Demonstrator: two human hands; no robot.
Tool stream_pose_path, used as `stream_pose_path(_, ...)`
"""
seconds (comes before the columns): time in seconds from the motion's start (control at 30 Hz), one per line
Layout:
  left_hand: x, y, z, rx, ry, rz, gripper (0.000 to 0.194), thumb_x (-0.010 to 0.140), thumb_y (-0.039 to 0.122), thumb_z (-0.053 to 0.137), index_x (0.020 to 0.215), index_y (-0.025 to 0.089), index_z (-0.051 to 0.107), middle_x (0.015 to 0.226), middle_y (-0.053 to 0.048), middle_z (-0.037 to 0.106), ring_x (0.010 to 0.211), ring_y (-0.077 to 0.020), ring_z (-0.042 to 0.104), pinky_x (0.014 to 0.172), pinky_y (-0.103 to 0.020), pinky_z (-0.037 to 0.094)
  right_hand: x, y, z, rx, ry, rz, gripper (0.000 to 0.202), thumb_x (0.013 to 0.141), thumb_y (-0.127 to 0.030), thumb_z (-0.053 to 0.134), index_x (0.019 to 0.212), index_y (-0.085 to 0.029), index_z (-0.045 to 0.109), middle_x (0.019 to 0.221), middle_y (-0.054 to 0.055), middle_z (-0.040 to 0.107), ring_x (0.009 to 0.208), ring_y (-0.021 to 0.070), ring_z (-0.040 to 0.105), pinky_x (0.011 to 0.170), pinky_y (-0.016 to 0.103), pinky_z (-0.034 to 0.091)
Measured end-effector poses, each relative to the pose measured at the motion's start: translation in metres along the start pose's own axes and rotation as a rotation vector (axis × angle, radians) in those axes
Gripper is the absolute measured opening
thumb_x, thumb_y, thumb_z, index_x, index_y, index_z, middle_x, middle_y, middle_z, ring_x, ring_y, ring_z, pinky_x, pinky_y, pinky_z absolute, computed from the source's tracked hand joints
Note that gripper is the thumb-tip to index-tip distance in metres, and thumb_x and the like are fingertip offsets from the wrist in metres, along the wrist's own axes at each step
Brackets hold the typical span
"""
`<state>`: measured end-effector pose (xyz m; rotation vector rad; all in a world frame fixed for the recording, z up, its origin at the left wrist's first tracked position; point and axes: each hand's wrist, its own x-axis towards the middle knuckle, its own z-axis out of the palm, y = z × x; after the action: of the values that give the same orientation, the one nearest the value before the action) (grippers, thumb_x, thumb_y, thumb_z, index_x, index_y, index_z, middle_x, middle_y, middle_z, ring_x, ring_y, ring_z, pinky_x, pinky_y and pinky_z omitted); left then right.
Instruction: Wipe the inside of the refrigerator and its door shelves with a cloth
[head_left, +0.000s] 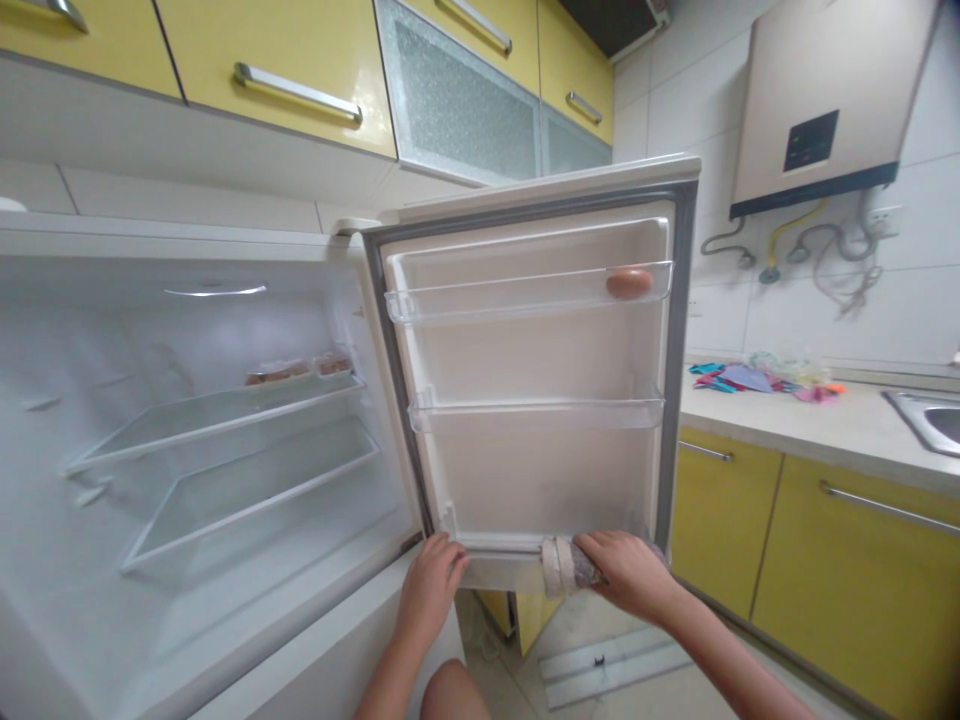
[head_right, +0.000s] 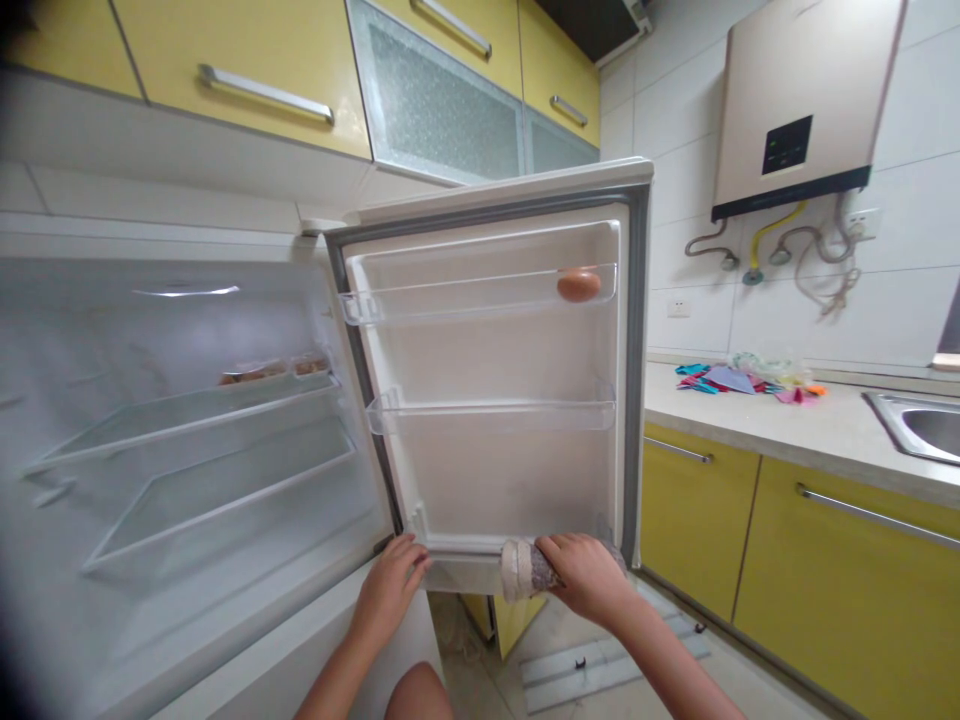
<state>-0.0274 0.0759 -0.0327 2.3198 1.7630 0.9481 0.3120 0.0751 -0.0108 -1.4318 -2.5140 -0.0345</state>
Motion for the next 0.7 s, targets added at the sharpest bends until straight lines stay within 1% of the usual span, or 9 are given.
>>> stream_pose_path(0.07,0.002,0.001,0.004,0.006,0.018,0.012,0.026,0.095,0.035,0.049,0.090,0.022,0.071,0.103,-0.009,0.073,0.121,-0.0289,0.059,0.104,-0.047,0.049,0.005,0.006,-0.001,-0.008,-0.007,0.023,0.025,0.079,-0.029,0.067,0.103,-0.024,0.062,0.100,0.006,0.075,0.094,0.0272,0.070,0.073,0.032,0.043)
stream_pose_path(0.17,0.005,0.002,0.009,0.019,0.036,0.016,0.026,0.095,0.035,0.049,0.089,0.022,0.071,0.103,-0.009,0.073,0.118,-0.0286,0.061,0.103,-0.047,0.049,0.014,0.011,-0.003,-0.049,-0.049,0.106,0.026,0.078,-0.038,0.069,0.100,-0.024,0.065,0.097,0.008,0.077,0.091,0.0298,0.072,0.070,0.032,0.044)
stream_pose_path(0.23,0.006,0.003,0.011,0.021,0.044,0.017,0.026,0.095,0.034,0.049,0.089,0.022,0.071,0.102,-0.009,0.073,0.117,-0.0288,0.061,0.103,-0.047,0.049,0.021,0.011,-0.003,-0.077,-0.077,0.138,0.028,0.078,-0.042,0.070,0.098,-0.023,0.067,0.096,0.011,0.077,0.088,0.0323,0.074,0.069,0.034,0.046)
stream_pose_path(0.33,0.007,0.004,0.015,0.023,0.051,0.009,0.024,0.095,0.033,0.050,0.091,0.022,0.072,0.102,-0.008,0.074,0.118,-0.0288,0.060,0.104,-0.048,0.049,0.034,0.004,0.001,-0.084,-0.095,0.123,0.033,0.078,-0.047,0.070,0.098,-0.022,0.069,0.096,0.013,0.078,0.089,0.0346,0.074,0.070,0.036,0.049)
stream_pose_path(0.43,0.009,0.005,0.018,0.052,0.059,-0.006,0.023,0.094,0.031,0.051,0.092,0.022,0.073,0.104,-0.009,0.074,0.118,-0.0287,0.060,0.106,-0.048,0.049,0.050,-0.013,0.008,-0.071,-0.097,0.101,0.043,0.076,-0.055,0.072,0.102,-0.021,0.068,0.100,0.013,0.077,0.092,0.0335,0.074,0.073,0.036,0.051)
stream_pose_path(0.57,0.013,0.007,0.022,0.094,0.050,-0.021,0.025,0.095,0.030,0.049,0.092,0.021,0.072,0.106,-0.010,0.073,0.120,-0.0287,0.060,0.106,-0.048,0.049,0.074,-0.043,0.016,-0.060,-0.089,0.057,0.047,0.075,-0.055,0.075,0.106,-0.021,0.067,0.104,0.012,0.076,0.098,0.0299,0.072,0.080,0.035,0.052)
stream_pose_path(0.63,0.014,0.009,0.022,0.115,0.040,-0.033,0.024,0.093,0.024,0.049,0.091,0.021,0.072,0.109,-0.011,0.073,0.123,-0.0283,0.059,0.107,-0.046,0.049,0.086,-0.059,0.019,-0.059,-0.087,0.036,0.047,0.074,-0.055,0.076,0.106,-0.021,0.067,0.104,0.011,0.076,0.097,0.0288,0.072,0.081,0.035,0.053)
stream_pose_path(0.7,0.015,0.012,0.021,0.140,0.034,-0.051,0.024,0.090,0.015,0.048,0.092,0.020,0.072,0.112,-0.011,0.073,0.126,-0.0270,0.058,0.108,-0.044,0.049,0.096,-0.075,0.021,-0.063,-0.079,0.027,0.046,0.074,-0.052,0.076,0.106,-0.021,0.067,0.104,0.010,0.076,0.097,0.0283,0.072,0.080,0.035,0.053)
